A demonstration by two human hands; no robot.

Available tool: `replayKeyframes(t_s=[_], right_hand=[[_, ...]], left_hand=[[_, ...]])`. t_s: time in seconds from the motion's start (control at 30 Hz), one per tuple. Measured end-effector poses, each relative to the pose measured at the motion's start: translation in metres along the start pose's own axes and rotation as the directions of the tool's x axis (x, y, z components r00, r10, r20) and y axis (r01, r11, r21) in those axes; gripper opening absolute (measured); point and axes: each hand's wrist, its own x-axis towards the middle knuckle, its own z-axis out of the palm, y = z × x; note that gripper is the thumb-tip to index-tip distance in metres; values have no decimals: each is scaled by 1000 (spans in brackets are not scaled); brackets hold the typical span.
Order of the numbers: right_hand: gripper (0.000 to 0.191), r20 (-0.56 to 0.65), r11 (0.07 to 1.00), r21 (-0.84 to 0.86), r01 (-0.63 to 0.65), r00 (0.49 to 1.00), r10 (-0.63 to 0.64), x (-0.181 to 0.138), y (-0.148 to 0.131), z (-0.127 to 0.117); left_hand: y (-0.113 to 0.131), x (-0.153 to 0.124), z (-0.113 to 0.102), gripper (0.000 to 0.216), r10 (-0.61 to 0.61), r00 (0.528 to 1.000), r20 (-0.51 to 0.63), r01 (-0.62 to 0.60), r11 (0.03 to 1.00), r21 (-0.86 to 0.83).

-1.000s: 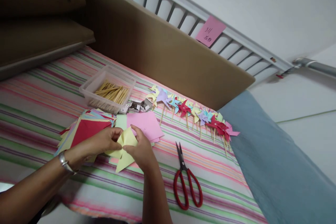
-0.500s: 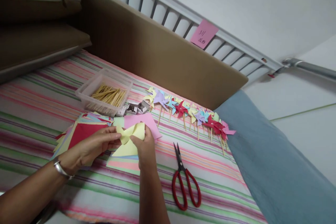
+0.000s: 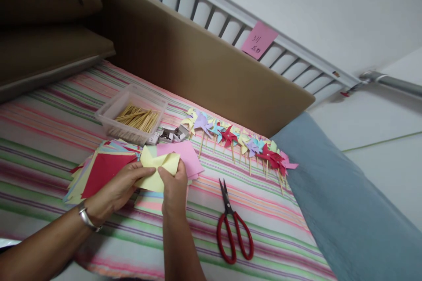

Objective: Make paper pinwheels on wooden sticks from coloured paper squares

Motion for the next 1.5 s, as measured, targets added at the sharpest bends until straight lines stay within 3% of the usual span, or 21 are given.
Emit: replayKeyframes(t_s=[0.2,0.33,0.4,0.5,0.6,0.77,0.97,1.23,1.5], right_hand=[[53,43,998,-60,4,999,-2,-1,1,2],[52,-18,943,-308,125,990,-137,-2,-5,-4],[38,18,838,-469,280,951,-308,-2,-10,-9],[19,243,596,-602,532,833,-498,-3,-16,-15],[19,455,419,-619,665,738,-499,-6,-19,-17],[26,577,295,-647,703,705,-413,-9,-17,-16],[19,558,348,-639,686,724,-405,-8,-15,-14],[8,390,567,-655,499,867,-312,-11,-12,-6],[12,252,532,-754,385,918,-307,-11,-8,-3]], left_hand=[[6,1,-3,15,16,999,-42,-16,1000,1],[19,5,-11,18,54,993,-101,-51,998,31],[25,5,-14,17,58,990,-126,-55,998,27],[33,5,-18,16,52,989,-136,-53,999,-4],[39,4,-20,14,64,988,-139,-66,998,-9],[43,4,-23,12,66,989,-136,-65,998,14],[38,5,-23,15,72,988,-134,-68,997,30],[27,5,-17,21,91,995,-32,-87,990,108],[17,6,-11,21,56,996,-72,-42,984,173]])
